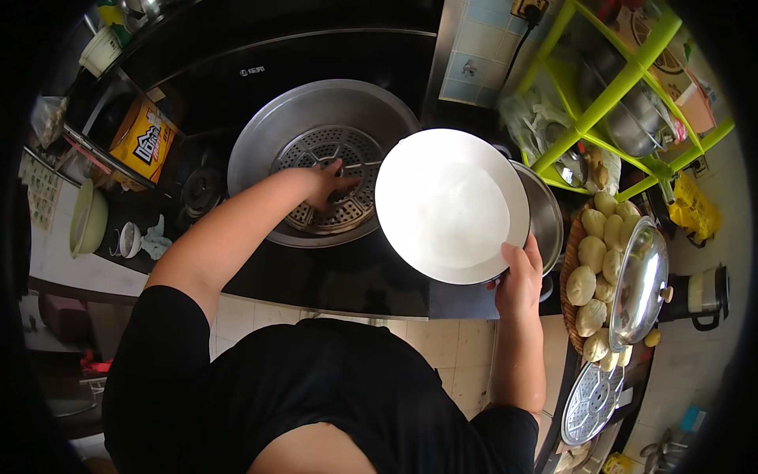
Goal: The person prepares a steaming setup by placing a steamer insert into a pot and covering it with a lid. They then unwrap a piece of meat from a plastic bag and place it into the steamer. Finally, they transfer a bowl of green leafy vegetables to a plate and rinse it under running water.
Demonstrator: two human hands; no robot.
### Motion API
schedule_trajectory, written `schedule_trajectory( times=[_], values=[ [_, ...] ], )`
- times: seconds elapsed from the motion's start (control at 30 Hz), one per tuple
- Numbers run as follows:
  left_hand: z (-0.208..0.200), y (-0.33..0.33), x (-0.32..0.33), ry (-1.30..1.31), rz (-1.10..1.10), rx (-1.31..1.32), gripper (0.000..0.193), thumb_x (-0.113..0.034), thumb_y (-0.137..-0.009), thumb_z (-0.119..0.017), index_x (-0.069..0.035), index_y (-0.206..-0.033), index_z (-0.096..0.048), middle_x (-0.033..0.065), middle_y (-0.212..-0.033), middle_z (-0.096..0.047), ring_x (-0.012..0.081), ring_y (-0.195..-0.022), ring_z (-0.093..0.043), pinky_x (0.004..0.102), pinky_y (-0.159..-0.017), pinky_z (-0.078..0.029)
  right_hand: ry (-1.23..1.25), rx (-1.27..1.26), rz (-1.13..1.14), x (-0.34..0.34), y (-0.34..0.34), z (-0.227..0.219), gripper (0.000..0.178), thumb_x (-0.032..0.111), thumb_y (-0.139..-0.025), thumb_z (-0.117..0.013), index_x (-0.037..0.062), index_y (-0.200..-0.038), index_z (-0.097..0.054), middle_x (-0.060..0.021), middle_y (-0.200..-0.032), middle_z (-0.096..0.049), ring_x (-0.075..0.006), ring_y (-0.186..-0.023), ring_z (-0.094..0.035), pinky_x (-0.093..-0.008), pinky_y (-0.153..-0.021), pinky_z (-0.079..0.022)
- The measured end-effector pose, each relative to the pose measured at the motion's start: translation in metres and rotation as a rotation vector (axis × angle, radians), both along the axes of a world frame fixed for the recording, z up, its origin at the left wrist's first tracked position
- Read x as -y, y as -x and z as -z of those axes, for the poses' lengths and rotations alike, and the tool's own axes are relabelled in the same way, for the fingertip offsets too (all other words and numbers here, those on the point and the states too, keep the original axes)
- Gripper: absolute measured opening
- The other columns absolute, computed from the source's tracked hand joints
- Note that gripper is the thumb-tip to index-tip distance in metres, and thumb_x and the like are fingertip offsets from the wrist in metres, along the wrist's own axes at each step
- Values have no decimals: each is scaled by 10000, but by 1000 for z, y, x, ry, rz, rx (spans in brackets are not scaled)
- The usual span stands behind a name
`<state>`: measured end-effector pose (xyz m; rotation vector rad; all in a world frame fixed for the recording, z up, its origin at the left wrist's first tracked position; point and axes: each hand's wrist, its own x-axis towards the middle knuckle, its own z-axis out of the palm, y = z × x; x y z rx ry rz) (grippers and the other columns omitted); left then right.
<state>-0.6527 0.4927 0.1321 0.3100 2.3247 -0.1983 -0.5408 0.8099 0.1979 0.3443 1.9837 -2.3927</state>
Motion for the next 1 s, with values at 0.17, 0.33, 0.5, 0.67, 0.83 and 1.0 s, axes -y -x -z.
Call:
schedule_trajectory(
  times=[0.17, 0.33, 0.5, 0.67, 0.83, 1.0],
  values=[
    [2, 1, 30, -63, -62, 26, 1043, -409, -598, -715, -269, -1363, -19, 194, -1395, 82, 397, -1231, -237, 403, -965, -314, -18, -20, 39, 29, 4, -11, 298, 107, -721, -413, 8, -987, -503, -53, -702, -531, -119, -452, -456, -216, -337, -320],
    [2, -2, 57, -260, -60, 11, 987, -393, -641, -694, -222, -1366, -48, 191, -1399, 30, 334, -1229, -283, 367, -977, -306, -72, 10, -98, 50, 22, -13, 294, 149, -745, -430, 24, -1007, -476, -59, -722, -528, -128, -474, -450, -243, -366, -332],
    [-33, -26, 80, -420, -235, -402, 557, -186, -805, -530, -121, -1307, -298, 150, -1379, -191, 286, -1191, -356, 360, -971, -325, -148, 33, -170, 76, 52, -9, 270, 129, -736, -423, 20, -977, -475, -69, -687, -518, -143, -441, -439, -250, -352, -324],
    [-57, -92, 134, -991, -323, -978, 366, -94, -846, -458, -47, -1206, -411, 127, -1264, -397, 239, -1136, -422, 318, -904, -376, -319, 5, -251, 103, 89, 1, 262, 132, -729, -420, 22, -961, -469, -71, -641, -501, -144, -403, -426, -259, -340, -315],
    [-13, -180, 164, -1704, -727, -1097, 253, -37, -862, -427, 3, -1109, -461, 102, -1140, -503, 159, -1050, -479, 271, -826, -405, -463, 16, -272, 130, 113, 6, 278, 112, -735, -402, 20, -991, -462, -66, -621, -501, -125, -379, -421, -233, -323, -314],
    [53, -254, 178, -1659, -1214, -1001, 233, -96, -867, -448, -33, -1090, -471, 80, -1088, -539, 142, -1006, -504, 254, -789, -412, -582, -24, -299, 144, 126, 3, 272, 96, -733, -388, 25, -982, -473, -53, -586, -500, -115, -351, -411, -221, -307, -296]
  ],
)
